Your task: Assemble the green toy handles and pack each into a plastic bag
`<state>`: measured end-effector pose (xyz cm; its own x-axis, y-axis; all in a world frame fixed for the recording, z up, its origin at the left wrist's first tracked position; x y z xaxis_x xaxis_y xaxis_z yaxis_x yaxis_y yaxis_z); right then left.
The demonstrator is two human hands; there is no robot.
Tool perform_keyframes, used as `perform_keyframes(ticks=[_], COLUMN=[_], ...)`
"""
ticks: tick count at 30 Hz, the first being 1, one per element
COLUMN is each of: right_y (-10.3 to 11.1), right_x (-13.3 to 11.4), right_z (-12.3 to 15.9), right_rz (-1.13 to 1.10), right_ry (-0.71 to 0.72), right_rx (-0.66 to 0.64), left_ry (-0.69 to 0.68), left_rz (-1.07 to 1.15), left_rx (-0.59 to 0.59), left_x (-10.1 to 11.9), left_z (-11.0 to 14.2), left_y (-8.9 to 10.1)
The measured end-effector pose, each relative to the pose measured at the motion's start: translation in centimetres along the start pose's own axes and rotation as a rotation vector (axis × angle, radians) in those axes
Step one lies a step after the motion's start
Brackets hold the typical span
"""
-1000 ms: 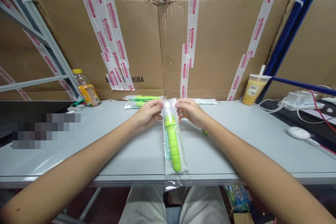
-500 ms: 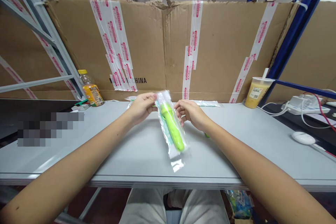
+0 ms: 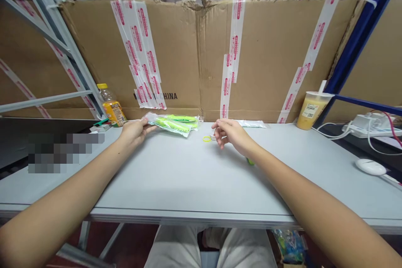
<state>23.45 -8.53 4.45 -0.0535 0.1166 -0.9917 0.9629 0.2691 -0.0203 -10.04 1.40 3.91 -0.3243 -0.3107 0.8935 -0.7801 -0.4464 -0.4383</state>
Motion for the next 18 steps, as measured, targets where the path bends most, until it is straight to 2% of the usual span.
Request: perform_keyframes(ticks=[6, 11, 15, 18], right_y=[1.8, 3.6, 5.1, 6.4], right_x=[0.0, -0.4, -0.3, 0.0], right_z=[-0.8, -1.2, -1.6, -1.8], right_rz=[0.032, 0.12, 0.269, 0.494], right_ry=[0.049, 0.099, 0.116, 0.119], right_rx=[0.094, 0.239, 0.347, 0.449], left_ry=[0.073, 0.067, 0.058, -0.045], left_rz=[-0.169, -0.39, -0.669, -1.05], left_rx=[-0.052, -0.058, -0.056, -0.104], left_x=[-1.4, -1.6, -1.0, -0.2], left_z=[0.5, 1.0, 1.1, 1.0], left_y=[-0.3, 0.2, 1.3, 1.5])
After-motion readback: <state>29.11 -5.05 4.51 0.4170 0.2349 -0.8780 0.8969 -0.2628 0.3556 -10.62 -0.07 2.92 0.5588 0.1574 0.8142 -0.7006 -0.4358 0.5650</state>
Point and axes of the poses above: each hand's wrist, its own z-axis away from the middle knuckle, its own y-axis out of the back of the hand, x = y × z, the point moved 2 cm from there along -z, towards the middle knuckle, and after that the axes turned 5 degrees about -y, right-handed, at the moved point
